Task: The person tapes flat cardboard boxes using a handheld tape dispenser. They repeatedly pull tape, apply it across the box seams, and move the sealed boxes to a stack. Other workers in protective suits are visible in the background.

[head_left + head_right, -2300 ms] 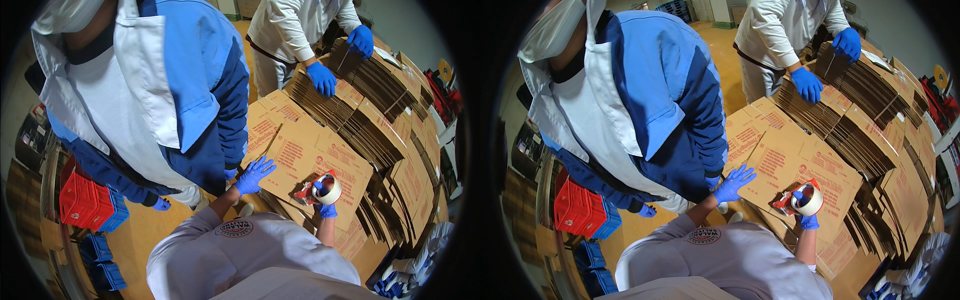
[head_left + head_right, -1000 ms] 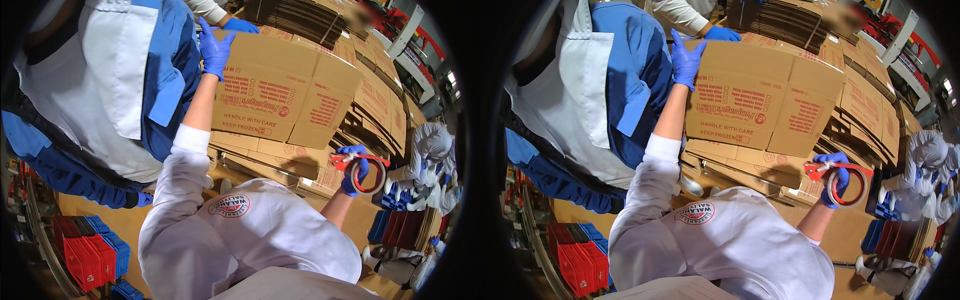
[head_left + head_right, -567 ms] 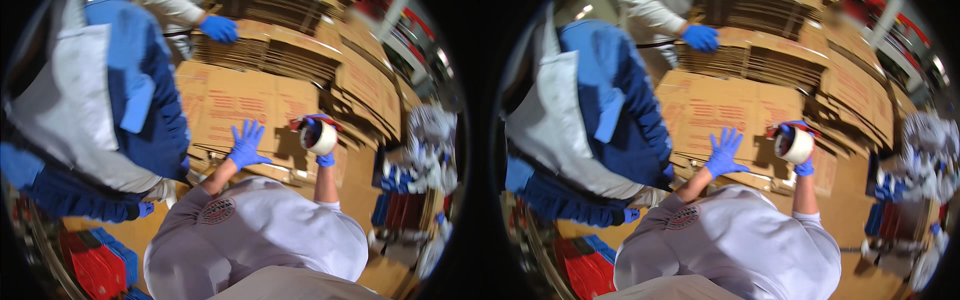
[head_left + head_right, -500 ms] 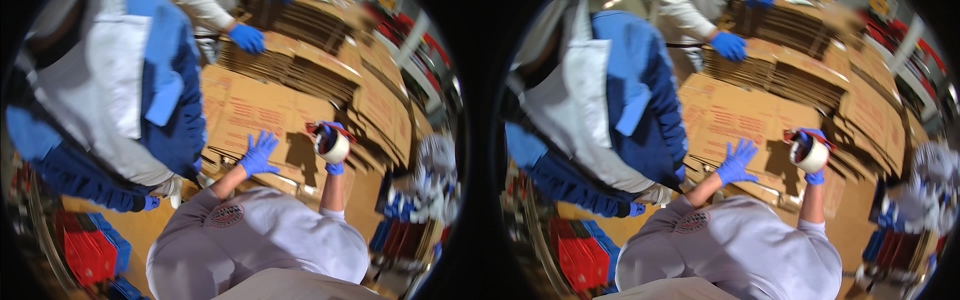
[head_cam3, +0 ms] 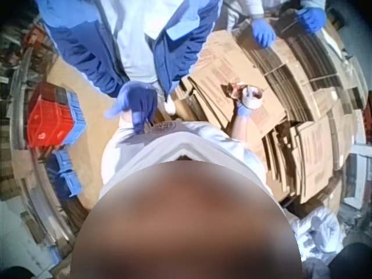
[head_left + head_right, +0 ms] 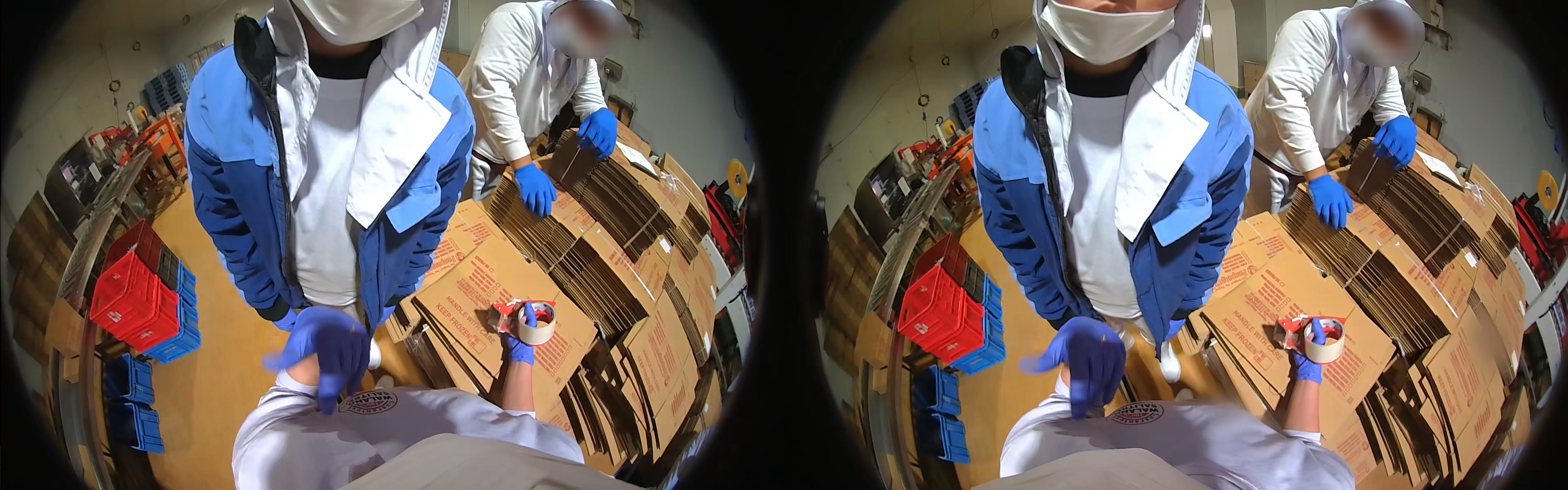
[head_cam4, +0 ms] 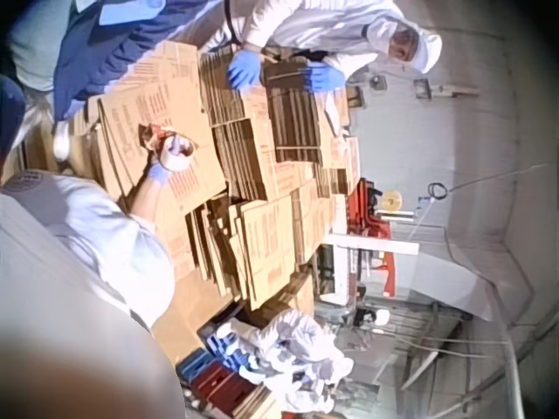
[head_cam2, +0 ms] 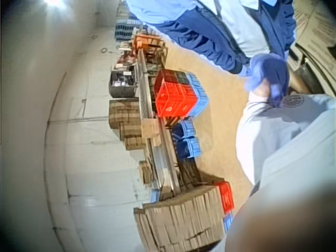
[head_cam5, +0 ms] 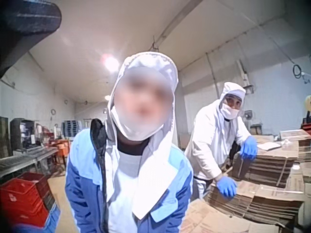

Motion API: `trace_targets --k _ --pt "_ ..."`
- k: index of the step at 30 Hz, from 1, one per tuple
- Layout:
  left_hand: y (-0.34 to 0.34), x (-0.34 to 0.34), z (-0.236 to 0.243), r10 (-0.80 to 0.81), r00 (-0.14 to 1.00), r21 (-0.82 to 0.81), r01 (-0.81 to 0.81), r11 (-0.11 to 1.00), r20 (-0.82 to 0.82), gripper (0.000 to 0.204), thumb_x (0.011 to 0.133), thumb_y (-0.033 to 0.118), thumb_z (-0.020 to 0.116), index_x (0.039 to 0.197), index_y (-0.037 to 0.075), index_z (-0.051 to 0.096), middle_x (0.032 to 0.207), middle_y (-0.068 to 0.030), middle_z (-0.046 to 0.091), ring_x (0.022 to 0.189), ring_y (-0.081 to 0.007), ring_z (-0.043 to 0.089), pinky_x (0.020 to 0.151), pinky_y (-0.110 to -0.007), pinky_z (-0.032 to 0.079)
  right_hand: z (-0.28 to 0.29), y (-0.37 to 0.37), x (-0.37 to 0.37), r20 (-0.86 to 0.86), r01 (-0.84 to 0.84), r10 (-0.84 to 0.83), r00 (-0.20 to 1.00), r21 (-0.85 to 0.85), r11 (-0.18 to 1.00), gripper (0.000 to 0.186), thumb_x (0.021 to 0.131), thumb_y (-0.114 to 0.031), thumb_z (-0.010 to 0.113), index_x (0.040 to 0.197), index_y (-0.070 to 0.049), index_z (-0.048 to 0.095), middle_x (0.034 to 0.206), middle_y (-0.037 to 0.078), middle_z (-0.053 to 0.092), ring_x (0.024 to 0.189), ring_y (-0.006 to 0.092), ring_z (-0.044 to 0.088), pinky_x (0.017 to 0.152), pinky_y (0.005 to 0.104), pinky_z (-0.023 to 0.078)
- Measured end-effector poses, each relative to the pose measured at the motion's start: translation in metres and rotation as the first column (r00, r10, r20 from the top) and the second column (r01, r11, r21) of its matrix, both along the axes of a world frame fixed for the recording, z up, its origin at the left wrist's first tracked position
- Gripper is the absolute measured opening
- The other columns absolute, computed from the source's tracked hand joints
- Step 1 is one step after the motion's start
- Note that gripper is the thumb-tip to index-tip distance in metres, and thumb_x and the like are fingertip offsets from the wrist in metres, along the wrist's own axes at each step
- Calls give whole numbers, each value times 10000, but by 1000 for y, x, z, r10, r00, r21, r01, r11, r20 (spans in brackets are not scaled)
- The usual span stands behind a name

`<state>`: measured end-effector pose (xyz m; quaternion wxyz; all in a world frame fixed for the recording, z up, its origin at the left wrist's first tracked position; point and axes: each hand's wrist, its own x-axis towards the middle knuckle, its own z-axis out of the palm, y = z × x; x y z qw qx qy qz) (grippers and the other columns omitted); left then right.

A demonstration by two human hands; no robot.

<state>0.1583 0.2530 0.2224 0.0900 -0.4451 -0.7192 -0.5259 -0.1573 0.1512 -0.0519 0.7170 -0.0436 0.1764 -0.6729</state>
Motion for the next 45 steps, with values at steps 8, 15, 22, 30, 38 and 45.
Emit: trace_targets --k 8,15,22,30,38,45 --pt "-38 -16 -105 835 -238 -407 -913 -19 496 550 821 218 544 1264 -12 312 1123 -125 511 1020 -179 483 891 -289 366 10 19 11 -2 52 -52 999 36 998 207 735 -197 605 894 -79 546 850 45 584 776 175 564 716 337 481" --pt "-60 -10 -101 693 -220 -299 -954 -6 687 503 829 200 538 1258 22 343 1185 -101 464 980 -130 468 827 -242 397 -4 39 -26 -184 155 -169 968 -88 984 251 758 -254 570 874 -33 545 823 96 581 773 219 559 730 363 463" --pt "-65 -8 -146 741 -216 -188 -974 -123 636 443 846 203 512 1223 7 386 1167 -92 480 1029 -136 452 888 -239 348 -2 67 -66 -67 335 -347 936 -141 932 251 789 -265 541 894 -37 540 850 92 576 805 220 551 775 352 444" --pt "-32 -69 -200 820 -257 -405 -914 -34 511 592 771 329 593 1228 20 379 1234 -174 406 1136 -248 404 932 -308 334 -31 54 -53 81 286 -280 957 -81 955 199 796 -233 558 890 -58 550 852 85 582 810 211 558 785 356 458" --pt "-23 -138 -244 995 -78 -640 -762 -97 -59 755 741 437 569 1307 61 238 1369 -169 167 1271 -349 111 1012 -455 150 -63 52 -109 -719 365 -459 522 -297 882 223 803 -255 528 901 -58 569 862 54 557 826 176 510 772 302 385" --pt "-21 -130 -253 990 -110 -699 -700 -143 -92 740 767 454 531 1314 58 229 1346 -161 230 1265 -308 173 1007 -446 147 -25 74 -132 -204 429 -447 871 -129 894 216 771 -217 575 919 -59 564 856 28 553 805 145 523 748 276 422"
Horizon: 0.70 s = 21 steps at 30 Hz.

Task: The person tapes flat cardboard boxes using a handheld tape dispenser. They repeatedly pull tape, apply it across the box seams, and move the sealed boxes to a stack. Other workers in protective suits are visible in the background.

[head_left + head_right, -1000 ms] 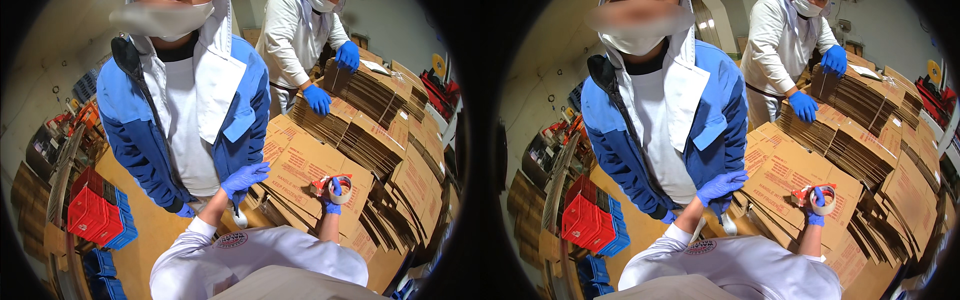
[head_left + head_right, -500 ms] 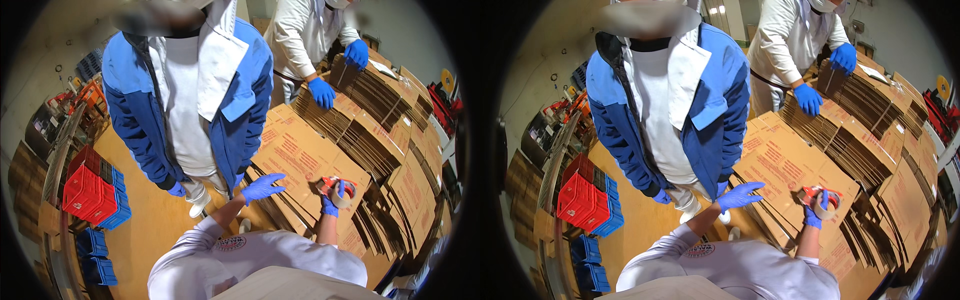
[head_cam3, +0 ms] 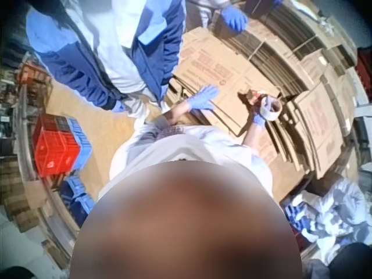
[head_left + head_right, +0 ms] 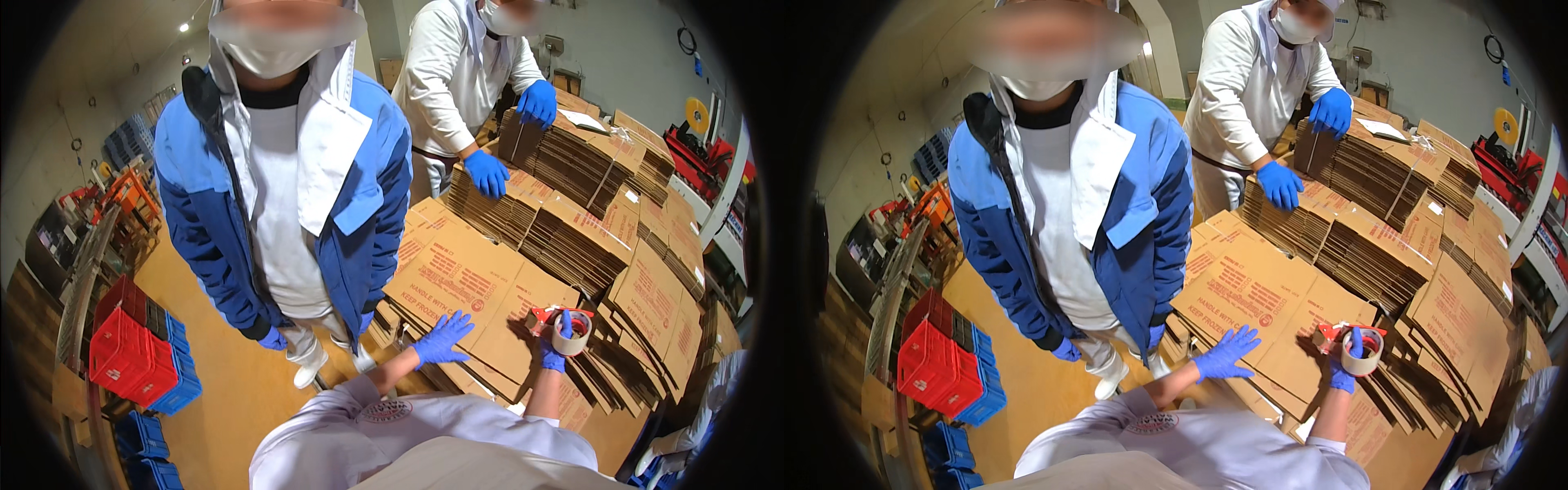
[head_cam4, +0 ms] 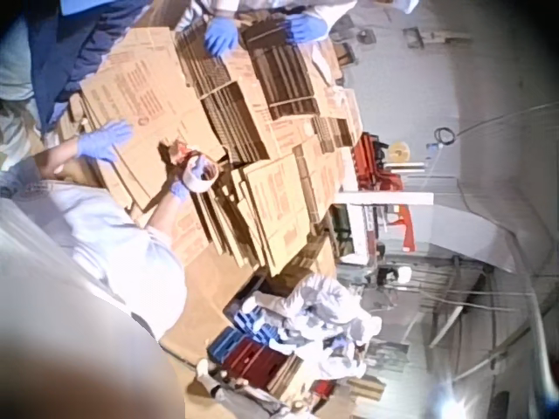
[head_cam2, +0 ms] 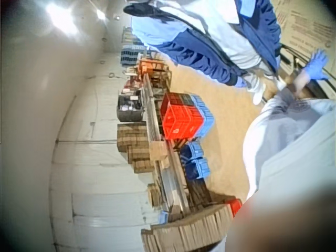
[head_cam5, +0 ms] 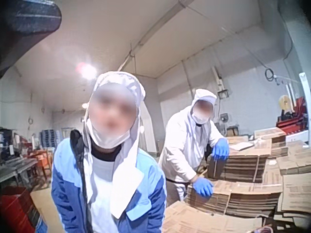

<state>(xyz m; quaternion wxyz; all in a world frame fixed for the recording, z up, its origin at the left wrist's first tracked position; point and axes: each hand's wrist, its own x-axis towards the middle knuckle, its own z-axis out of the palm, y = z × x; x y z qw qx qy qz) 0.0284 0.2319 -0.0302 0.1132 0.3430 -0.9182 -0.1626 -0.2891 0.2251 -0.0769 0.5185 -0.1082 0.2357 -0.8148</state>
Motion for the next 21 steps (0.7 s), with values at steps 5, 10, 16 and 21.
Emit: trace_targets --k 5,10,16,21 --pt "17 38 82 361 650 606 194 772 -669 399 866 231 460 1201 20 411 976 -101 602 1042 -183 496 871 -253 377 40 -1 53 59 -235 232 971 40 971 227 776 -260 573 878 -58 557 808 70 587 745 196 553 718 313 448" --pt "69 136 171 176 238 29 -516 856 -955 524 863 132 389 1290 -64 158 727 -97 600 566 -103 545 537 -209 463 56 -22 93 -94 -397 390 916 -76 915 264 763 -254 557 856 -7 553 791 117 593 750 240 568 714 356 460" --pt "57 125 161 502 344 525 -32 851 -793 286 856 146 454 1025 -67 543 822 -109 613 742 -137 583 711 -245 453 51 -33 123 -123 -397 392 912 -19 918 234 789 -263 549 877 -46 560 830 56 599 762 170 565 716 304 450" --pt "8 74 88 166 724 273 32 962 -670 239 774 101 570 1008 58 594 1036 -78 579 1027 -210 510 880 -299 399 35 -39 107 -332 -46 56 942 39 998 188 785 -232 550 910 -91 546 839 43 577 761 166 550 699 300 446"
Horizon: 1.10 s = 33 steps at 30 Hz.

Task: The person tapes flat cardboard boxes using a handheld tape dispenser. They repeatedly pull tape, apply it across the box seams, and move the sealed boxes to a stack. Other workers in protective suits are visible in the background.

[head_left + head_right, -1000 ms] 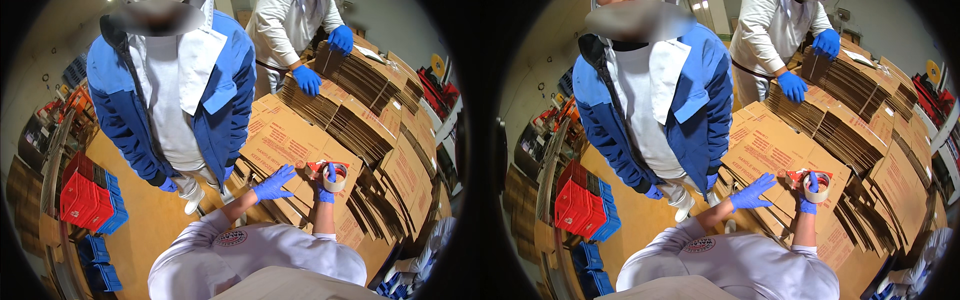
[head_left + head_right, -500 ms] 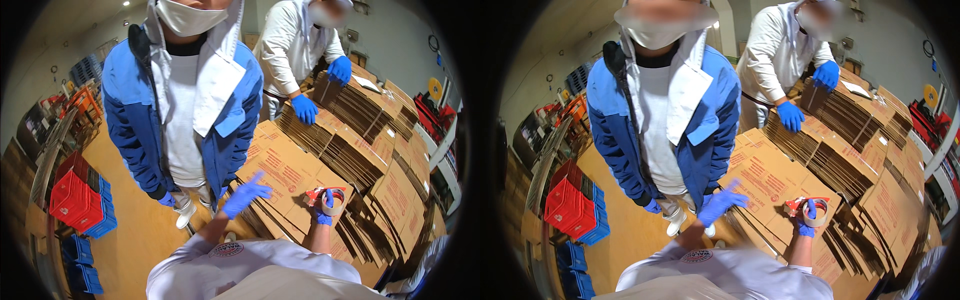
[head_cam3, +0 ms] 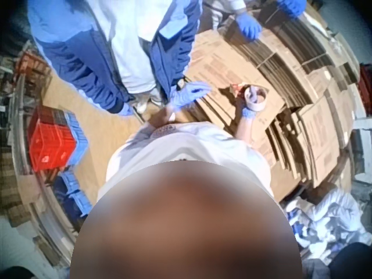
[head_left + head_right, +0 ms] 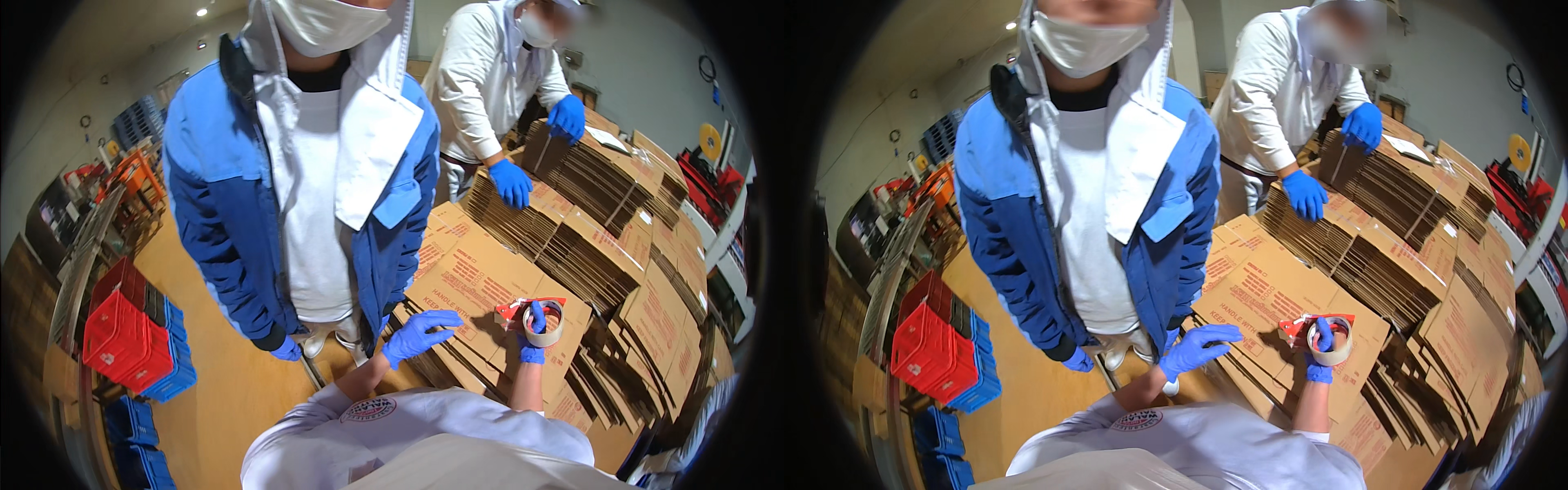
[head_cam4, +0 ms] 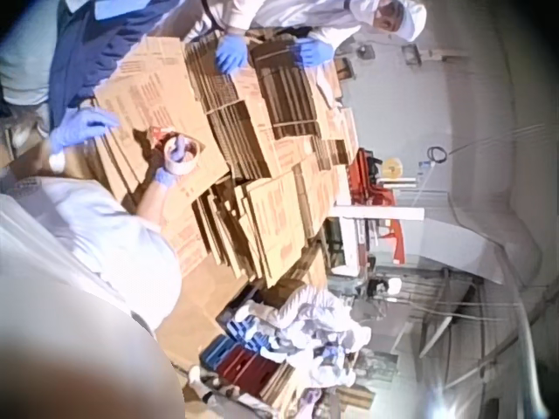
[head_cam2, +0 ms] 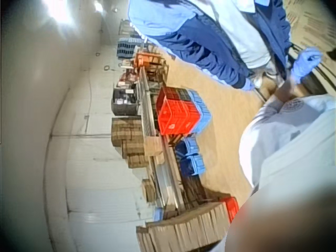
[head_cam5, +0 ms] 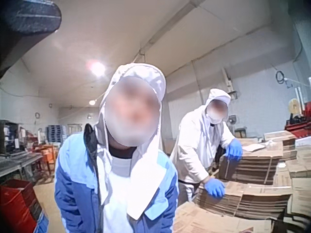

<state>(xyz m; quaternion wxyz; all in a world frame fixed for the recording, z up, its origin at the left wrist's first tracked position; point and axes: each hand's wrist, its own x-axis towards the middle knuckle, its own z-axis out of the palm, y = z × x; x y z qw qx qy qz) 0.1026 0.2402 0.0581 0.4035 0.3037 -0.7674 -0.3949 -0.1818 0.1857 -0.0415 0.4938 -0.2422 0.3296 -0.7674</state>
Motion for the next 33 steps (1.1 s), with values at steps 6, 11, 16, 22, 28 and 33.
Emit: trace_targets --k 6,11,16,22,28,33 --pt "-32 -38 -34 -96 987 -200 121 972 130 594 719 209 647 1224 39 385 1262 -141 382 1214 -267 305 981 -345 274 -22 43 -56 -212 315 -326 921 -87 945 136 765 -116 576 887 -79 528 823 12 533 741 103 500 683 217 401" --pt "-56 -78 -64 -41 951 -256 123 959 306 944 639 451 661 1327 44 159 1376 -160 154 1279 -326 103 1012 -471 117 61 110 -79 -820 582 -522 -233 -548 601 270 667 -130 642 935 -162 627 828 42 571 733 168 542 669 275 424" --pt "-40 -99 -81 117 740 -365 183 913 663 1003 595 642 560 1335 85 176 1392 -128 119 1268 -379 70 897 -667 72 95 102 -115 -732 535 -460 -501 -681 501 365 675 -144 581 1022 -38 541 885 125 579 778 244 580 705 314 461" --pt "-41 -103 -84 144 624 -372 251 893 768 932 608 672 514 1310 108 270 1401 -72 122 1276 -360 41 909 -660 45 81 27 -71 -401 327 -485 777 -402 855 222 784 -66 499 985 11 550 933 107 577 892 201 569 785 294 471" --pt "-48 -107 -82 130 620 -356 254 899 773 907 611 664 518 1304 126 288 1395 -56 146 1272 -360 63 909 -659 66 -11 -13 -91 -562 431 -290 775 134 892 86 740 -47 544 817 -26 577 781 43 587 710 137 547 647 266 451" --pt "-48 -106 -84 150 640 -377 234 896 754 909 601 667 522 1298 129 302 1387 -58 171 1268 -358 81 900 -667 75 5 45 -50 -604 345 -178 777 172 923 126 702 -31 581 823 -17 549 782 62 582 741 131 543 687 258 445"
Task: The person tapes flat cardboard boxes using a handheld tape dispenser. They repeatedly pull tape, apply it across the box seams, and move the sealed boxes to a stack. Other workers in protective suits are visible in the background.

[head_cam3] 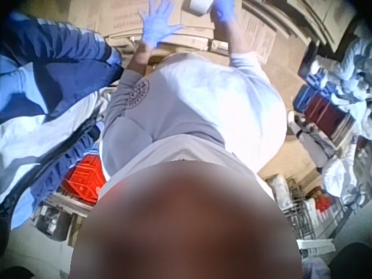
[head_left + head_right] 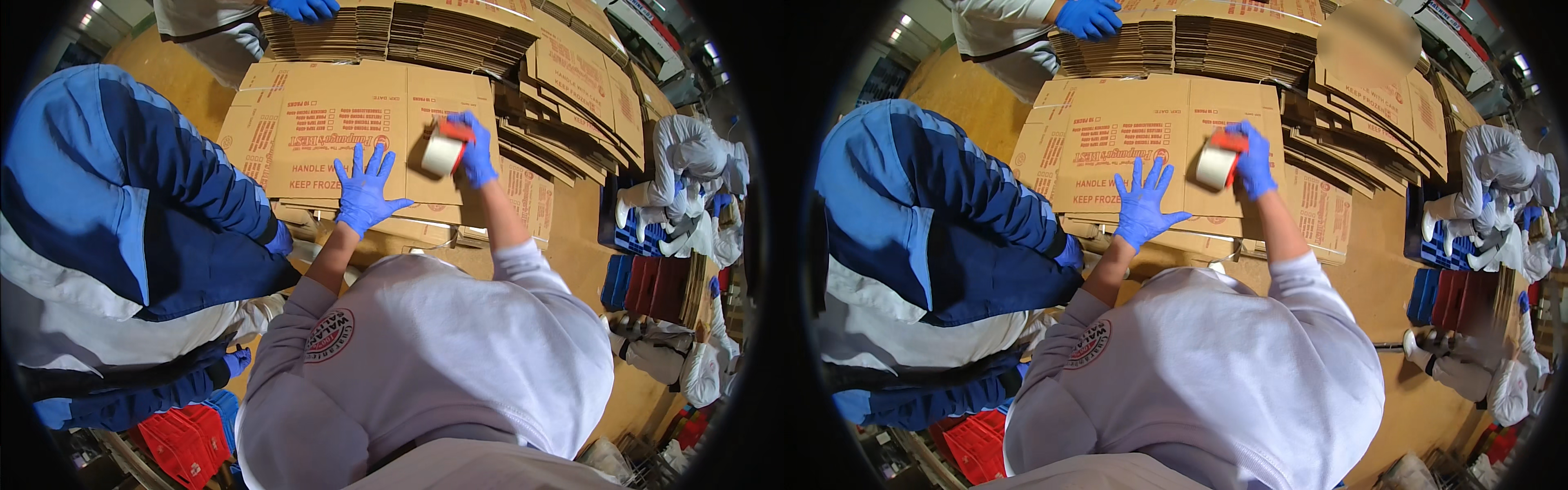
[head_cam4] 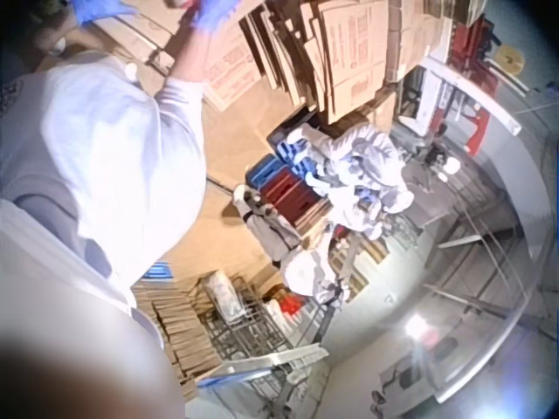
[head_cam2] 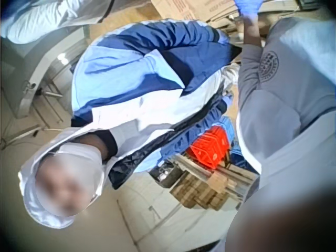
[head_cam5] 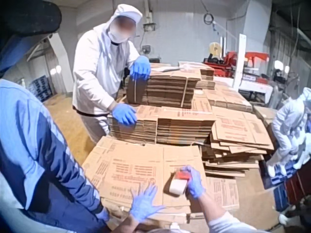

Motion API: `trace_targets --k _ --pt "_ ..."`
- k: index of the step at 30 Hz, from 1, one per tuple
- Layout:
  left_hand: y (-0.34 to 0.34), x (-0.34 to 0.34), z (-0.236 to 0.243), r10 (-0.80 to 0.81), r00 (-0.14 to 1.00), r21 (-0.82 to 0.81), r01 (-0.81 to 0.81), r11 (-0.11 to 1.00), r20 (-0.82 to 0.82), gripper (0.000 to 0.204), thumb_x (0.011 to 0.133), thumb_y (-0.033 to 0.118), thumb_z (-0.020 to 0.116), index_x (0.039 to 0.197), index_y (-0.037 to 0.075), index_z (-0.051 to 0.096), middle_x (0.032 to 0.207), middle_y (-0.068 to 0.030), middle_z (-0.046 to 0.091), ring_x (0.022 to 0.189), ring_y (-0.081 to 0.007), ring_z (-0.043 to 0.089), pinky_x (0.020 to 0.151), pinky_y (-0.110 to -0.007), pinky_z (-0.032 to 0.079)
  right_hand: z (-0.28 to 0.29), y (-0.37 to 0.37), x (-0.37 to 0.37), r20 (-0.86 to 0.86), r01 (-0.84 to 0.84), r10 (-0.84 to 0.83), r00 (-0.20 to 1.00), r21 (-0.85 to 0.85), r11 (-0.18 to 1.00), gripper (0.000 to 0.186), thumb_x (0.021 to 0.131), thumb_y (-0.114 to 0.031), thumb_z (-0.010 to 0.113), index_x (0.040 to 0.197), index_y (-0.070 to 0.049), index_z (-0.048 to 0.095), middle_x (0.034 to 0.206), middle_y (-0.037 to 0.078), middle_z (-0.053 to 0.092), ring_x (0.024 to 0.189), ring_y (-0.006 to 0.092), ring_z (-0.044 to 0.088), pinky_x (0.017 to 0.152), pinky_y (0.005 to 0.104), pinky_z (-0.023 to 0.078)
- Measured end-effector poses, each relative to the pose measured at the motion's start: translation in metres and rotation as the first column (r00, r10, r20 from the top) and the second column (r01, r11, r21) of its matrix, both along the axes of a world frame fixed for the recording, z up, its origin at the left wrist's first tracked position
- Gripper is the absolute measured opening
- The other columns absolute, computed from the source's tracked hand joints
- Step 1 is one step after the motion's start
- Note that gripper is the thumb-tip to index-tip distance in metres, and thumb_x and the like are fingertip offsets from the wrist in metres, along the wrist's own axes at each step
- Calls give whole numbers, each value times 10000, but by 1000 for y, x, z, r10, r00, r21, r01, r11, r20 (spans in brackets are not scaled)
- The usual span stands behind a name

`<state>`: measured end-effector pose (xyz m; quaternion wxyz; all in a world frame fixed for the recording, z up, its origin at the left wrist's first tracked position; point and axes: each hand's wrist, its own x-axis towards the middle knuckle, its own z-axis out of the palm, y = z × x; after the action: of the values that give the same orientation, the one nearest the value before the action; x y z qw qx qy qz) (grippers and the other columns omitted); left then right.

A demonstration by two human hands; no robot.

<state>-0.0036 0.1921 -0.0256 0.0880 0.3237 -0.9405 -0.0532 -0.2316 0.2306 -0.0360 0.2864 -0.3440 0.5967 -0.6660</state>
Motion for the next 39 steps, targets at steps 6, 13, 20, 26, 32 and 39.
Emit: trace_targets --k 6,13,20,26,32,39 --pt "-1 1 0 2 1000 4 -2 1000 2 920 587 672 524 1298 130 305 1379 -60 197 1268 -357 82 895 -672 63 11 52 44 -312 36 -8 950 84 996 257 630 -42 651 872 -27 568 793 74 593 741 157 573 697 276 457" --pt "5 4 5 29 999 30 -29 999 -22 936 589 684 516 1306 128 286 1387 -76 176 1270 -374 67 900 -669 15 37 -22 -35 -409 203 61 910 571 795 357 721 -328 533 853 -6 616 723 204 604 686 278 617 588 345 470" --pt "7 5 1 78 995 21 -77 997 -58 910 597 642 542 1296 111 301 1384 -87 177 1270 -376 58 884 -685 35 -31 12 -33 114 -137 115 987 212 968 341 808 -299 500 968 -8 577 847 126 620 712 221 612 596 305 483" --pt "-26 42 -12 342 916 70 -335 940 -208 959 607 627 572 1303 52 247 1377 -173 137 1259 -405 59 936 -621 59 13 72 -7 581 -274 236 779 -24 961 211 701 -126 650 873 -56 550 810 86 602 702 208 594 636 340 498" --pt "-82 120 -22 677 714 320 -609 726 -177 1090 513 519 718 1208 -163 228 1144 -314 424 1058 -357 459 853 -347 403 -10 86 -7 632 -323 348 693 -160 933 225 708 -113 640 887 -77 509 831 80 570 749 215 580 692 360 492" --pt "-73 156 22 669 576 784 -76 616 -470 394 722 150 647 1027 -62 514 901 -114 600 757 -148 567 675 -261 445 -26 113 -30 399 -135 166 902 -105 985 249 685 -104 661 892 -86 523 753 11 551 676 131 554 631 263 474"
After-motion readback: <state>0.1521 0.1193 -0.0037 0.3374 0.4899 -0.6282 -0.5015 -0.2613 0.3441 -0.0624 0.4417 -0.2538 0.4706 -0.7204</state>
